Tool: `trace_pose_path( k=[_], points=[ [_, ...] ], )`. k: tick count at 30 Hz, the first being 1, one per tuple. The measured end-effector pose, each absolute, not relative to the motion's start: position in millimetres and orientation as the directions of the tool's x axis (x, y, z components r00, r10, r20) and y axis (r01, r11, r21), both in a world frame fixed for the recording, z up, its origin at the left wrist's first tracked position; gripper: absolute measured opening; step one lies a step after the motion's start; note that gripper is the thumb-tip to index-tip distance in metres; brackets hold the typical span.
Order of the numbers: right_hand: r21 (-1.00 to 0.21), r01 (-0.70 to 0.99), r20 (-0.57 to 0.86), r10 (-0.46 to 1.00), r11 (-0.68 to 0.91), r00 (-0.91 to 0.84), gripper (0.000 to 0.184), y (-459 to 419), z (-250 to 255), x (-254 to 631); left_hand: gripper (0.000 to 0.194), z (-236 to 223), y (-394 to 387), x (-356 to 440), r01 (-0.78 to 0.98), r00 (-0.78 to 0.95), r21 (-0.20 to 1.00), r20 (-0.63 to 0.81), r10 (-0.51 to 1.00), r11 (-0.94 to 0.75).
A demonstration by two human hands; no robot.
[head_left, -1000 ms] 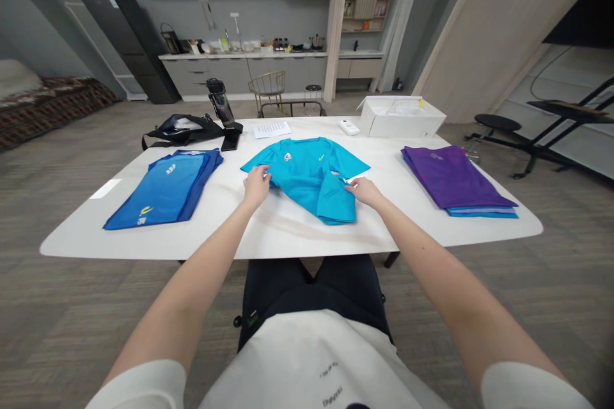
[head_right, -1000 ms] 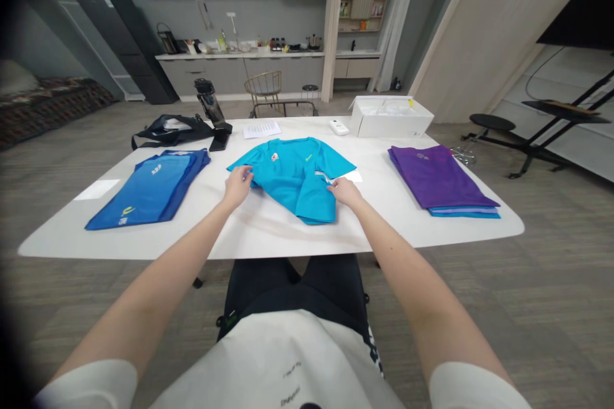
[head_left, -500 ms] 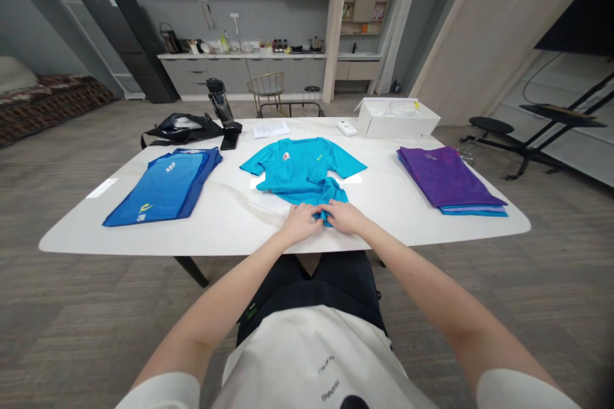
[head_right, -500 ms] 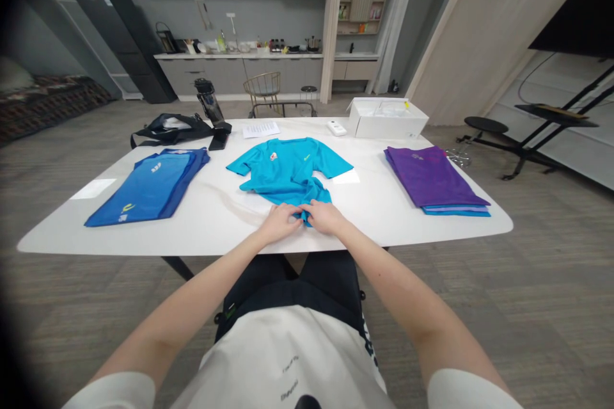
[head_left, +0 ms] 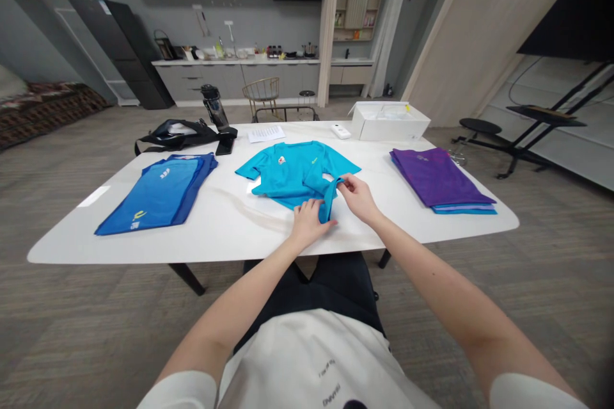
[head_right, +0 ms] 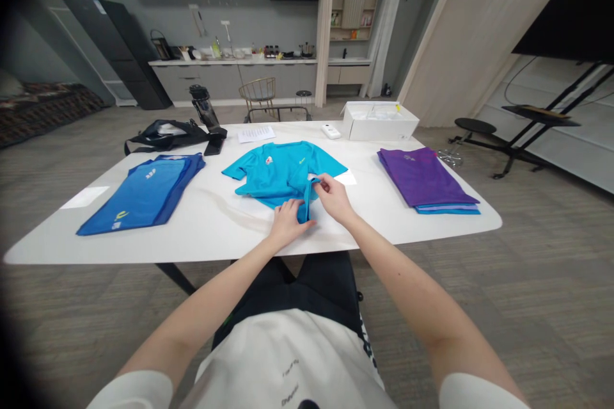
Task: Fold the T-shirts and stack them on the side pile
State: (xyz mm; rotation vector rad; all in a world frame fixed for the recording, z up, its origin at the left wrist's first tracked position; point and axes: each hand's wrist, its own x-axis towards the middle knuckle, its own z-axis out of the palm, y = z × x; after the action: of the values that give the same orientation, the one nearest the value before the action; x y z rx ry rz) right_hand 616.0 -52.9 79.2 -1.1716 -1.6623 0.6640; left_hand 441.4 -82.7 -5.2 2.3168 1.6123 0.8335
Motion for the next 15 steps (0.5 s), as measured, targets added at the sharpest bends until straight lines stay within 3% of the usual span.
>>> trace_pose_path(
  k=[5, 8, 11, 15],
  points=[
    [-0.821, 0.388, 0.435, 0.899, 0.419, -0.049, 0.032, -48, 92, 635, 0.017, -5, -81, 443, 0.892, 0.276, 0.295, 0.247, 0.929, -0.343],
    [-0.763, 0.504, 0.448, 0.893, 0.405, -0.038, 0.033, -50, 99, 656, 0.019, 5, -72, 413, 0.925, 0.21, 0.263, 0.251, 0.945, -0.276],
    [-0.695, 0.606, 0.455, 0.889, 0.387, -0.046, 0.033, -57, 102, 681, 0.028, 28, -61, 368, 0.944, 0.098, 0.254, 0.39, 0.915, -0.21],
    [-0.649, 0.648, 0.377, 0.908, 0.398, -0.18, 0.034, -69, 98, 714, 0.026, 62, -57, 316, 0.94, 0.097, 0.248, 0.468, 0.879, -0.236]
  ],
)
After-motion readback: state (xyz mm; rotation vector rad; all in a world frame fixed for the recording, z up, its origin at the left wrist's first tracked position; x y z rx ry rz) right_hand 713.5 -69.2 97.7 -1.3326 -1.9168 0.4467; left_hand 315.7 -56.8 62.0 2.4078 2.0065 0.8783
